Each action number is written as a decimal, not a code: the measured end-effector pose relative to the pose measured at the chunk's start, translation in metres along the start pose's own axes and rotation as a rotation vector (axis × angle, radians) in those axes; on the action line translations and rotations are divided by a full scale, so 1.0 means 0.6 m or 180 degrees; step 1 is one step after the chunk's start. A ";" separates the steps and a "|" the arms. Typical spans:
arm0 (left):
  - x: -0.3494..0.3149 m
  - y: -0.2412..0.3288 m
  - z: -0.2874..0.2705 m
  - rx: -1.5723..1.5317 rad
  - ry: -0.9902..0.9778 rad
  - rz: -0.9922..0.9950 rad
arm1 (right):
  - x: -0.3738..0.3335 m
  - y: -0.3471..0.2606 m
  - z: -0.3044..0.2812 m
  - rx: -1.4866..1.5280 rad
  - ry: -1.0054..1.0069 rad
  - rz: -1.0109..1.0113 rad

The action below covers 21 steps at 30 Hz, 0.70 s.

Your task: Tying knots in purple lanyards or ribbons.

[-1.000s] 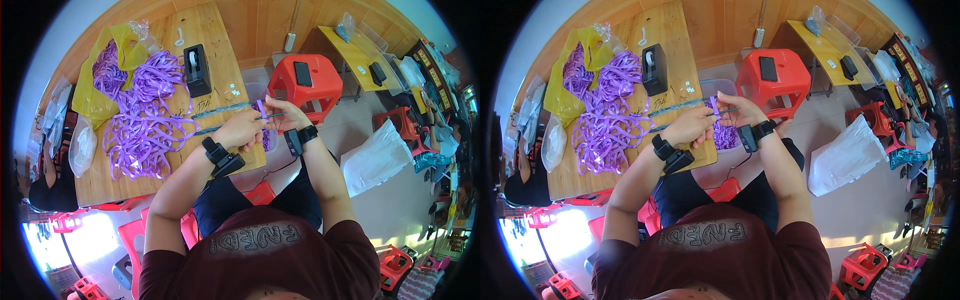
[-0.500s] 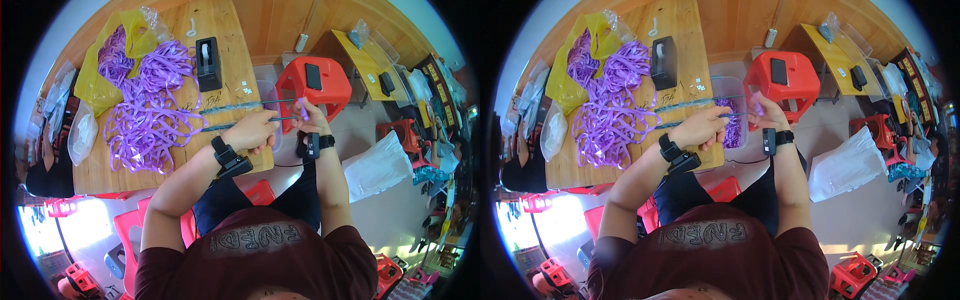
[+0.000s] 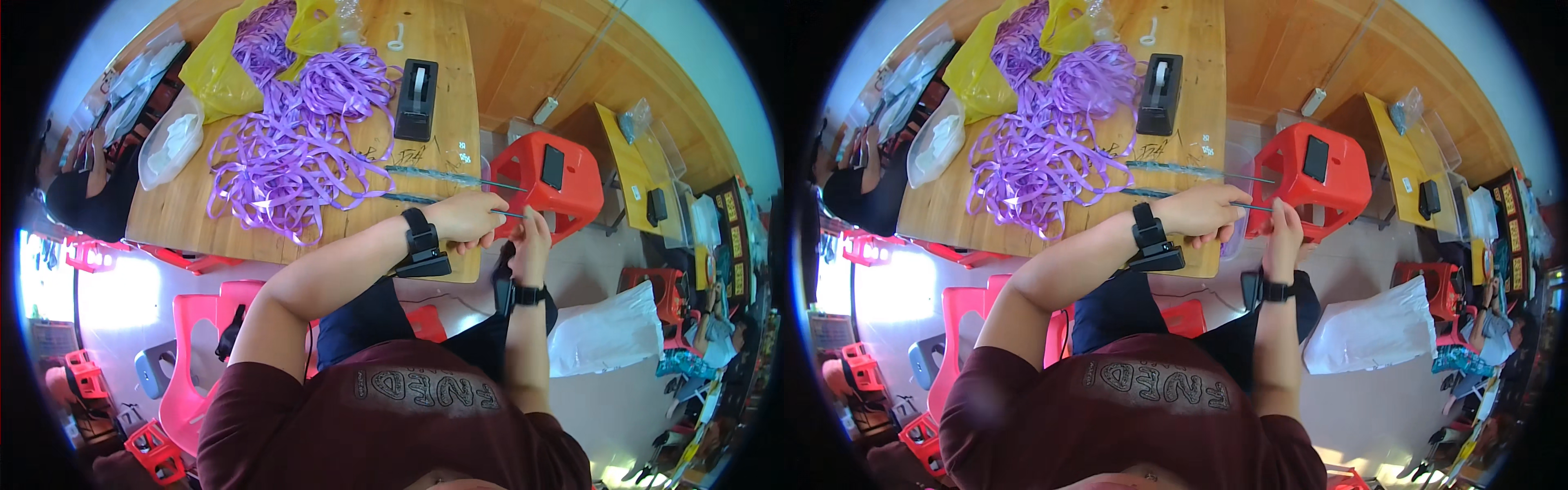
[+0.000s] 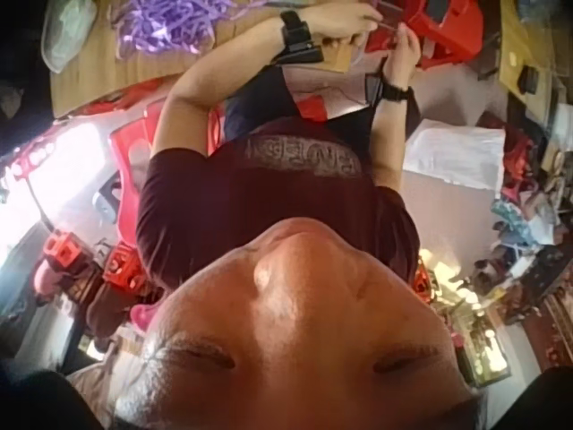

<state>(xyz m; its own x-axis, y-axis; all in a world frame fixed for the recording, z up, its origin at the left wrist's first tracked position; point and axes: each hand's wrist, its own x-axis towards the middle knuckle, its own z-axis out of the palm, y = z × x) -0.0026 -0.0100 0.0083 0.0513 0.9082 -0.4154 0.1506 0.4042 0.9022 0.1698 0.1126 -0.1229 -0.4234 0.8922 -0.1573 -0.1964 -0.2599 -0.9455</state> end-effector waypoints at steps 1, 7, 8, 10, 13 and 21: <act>-0.001 -0.001 -0.001 0.0049 0.0014 -0.0021 | -0.021 -0.005 0.003 0.0059 0.0152 -0.0429; -0.015 0.010 0.005 0.0204 0.0170 0.0453 | -0.157 -0.053 0.066 -0.0952 0.0088 -0.1750; -0.016 0.007 0.000 0.0228 0.0187 0.0472 | -0.173 -0.066 0.084 -0.1159 -0.0079 -0.2016; -0.009 -0.007 -0.015 0.0481 0.0643 0.1121 | -0.193 -0.076 0.115 -0.1513 -0.0454 -0.2326; -0.023 -0.017 -0.059 0.1923 0.1385 0.1954 | -0.201 -0.070 0.146 -0.2296 -0.1092 -0.2967; -0.093 -0.086 -0.212 0.2991 0.2660 0.0457 | -0.215 -0.051 0.167 -0.2567 -0.0718 -0.3475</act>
<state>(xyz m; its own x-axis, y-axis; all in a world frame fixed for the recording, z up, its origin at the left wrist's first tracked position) -0.1389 -0.0678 -0.0004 -0.4605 0.8675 0.1881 0.8540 0.3751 0.3604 0.1419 -0.0316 -0.0449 -0.5357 0.4040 0.7415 0.0110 0.8814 -0.4722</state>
